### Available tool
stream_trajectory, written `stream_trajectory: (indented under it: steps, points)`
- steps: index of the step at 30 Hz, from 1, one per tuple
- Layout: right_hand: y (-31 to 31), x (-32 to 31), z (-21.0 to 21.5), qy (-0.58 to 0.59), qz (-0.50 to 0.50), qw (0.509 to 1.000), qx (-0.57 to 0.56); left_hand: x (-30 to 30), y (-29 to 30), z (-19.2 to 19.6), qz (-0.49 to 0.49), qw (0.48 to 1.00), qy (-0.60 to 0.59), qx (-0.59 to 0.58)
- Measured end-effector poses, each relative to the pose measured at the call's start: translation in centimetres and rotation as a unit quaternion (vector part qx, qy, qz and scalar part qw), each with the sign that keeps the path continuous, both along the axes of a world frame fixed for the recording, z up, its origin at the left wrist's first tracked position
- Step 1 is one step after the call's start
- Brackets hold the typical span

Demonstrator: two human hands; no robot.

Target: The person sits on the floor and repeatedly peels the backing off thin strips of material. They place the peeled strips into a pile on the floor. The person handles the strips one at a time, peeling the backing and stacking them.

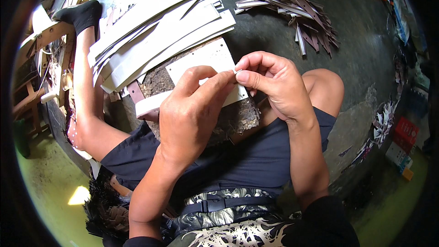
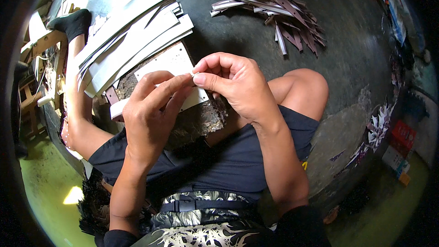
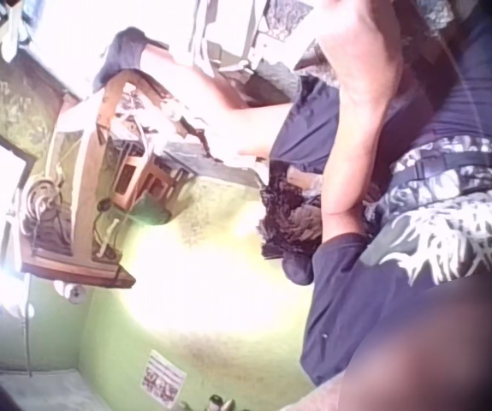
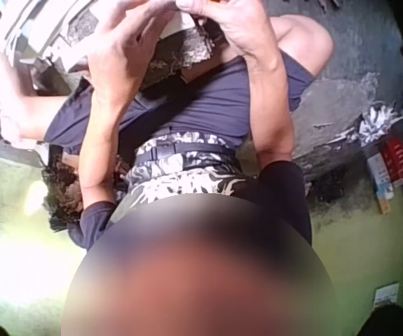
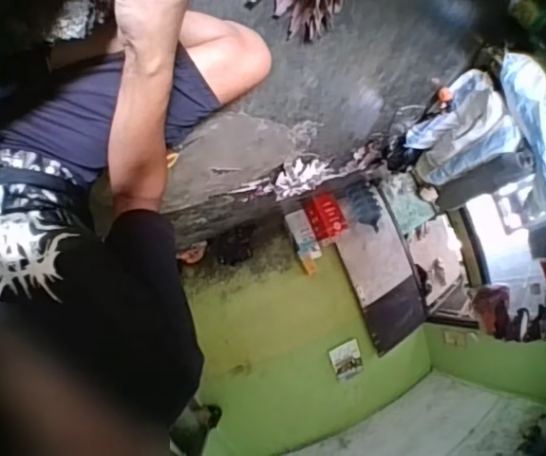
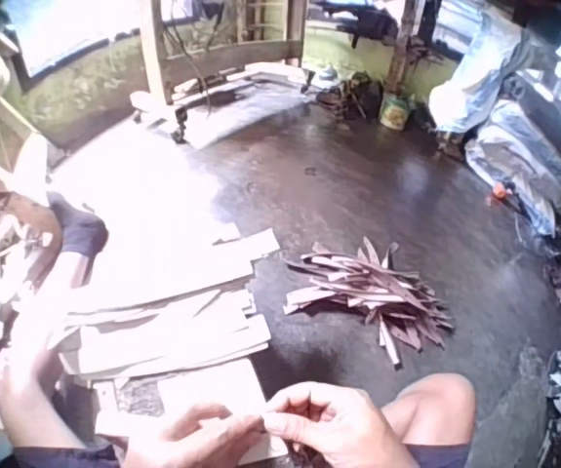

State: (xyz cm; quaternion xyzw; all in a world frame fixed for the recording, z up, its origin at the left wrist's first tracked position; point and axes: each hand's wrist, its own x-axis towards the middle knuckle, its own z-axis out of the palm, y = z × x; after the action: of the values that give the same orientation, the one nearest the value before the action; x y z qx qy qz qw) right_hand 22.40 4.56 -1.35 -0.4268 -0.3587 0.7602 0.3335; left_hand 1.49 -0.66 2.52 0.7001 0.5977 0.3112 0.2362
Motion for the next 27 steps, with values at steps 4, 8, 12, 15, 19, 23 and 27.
stream_trajectory:
  steps: [4,8,12,15,19,23,27]
  points:
    - [0.1,-0.1,-0.2,0.012,-0.005,1.000,-0.004,-0.3,0.8,-0.3,-0.030,0.997,0.043,0.056]
    - [0.0,-0.5,0.2,0.009,-0.033,0.999,-0.031,-0.7,0.9,-0.7,-0.049,0.997,0.015,0.053]
    - [-0.1,-0.7,0.9,-0.075,0.002,0.997,0.018,-0.5,0.4,-0.8,-0.033,0.998,0.023,0.046]
    - [-0.1,-0.9,0.9,-0.111,0.002,0.994,0.009,-0.4,0.4,-0.8,-0.030,0.998,0.030,0.053]
    - [-0.2,-1.0,0.4,-0.082,-0.023,0.996,-0.002,-0.4,0.3,-0.9,-0.024,0.998,0.024,0.051]
    - [-0.2,-0.7,0.1,-0.074,-0.009,0.997,-0.008,-0.4,0.3,-1.1,-0.027,0.998,0.027,0.058]
    - [0.2,-0.3,-0.3,-0.042,0.015,0.999,-0.028,-0.3,0.4,-0.9,-0.022,0.998,0.028,0.047]
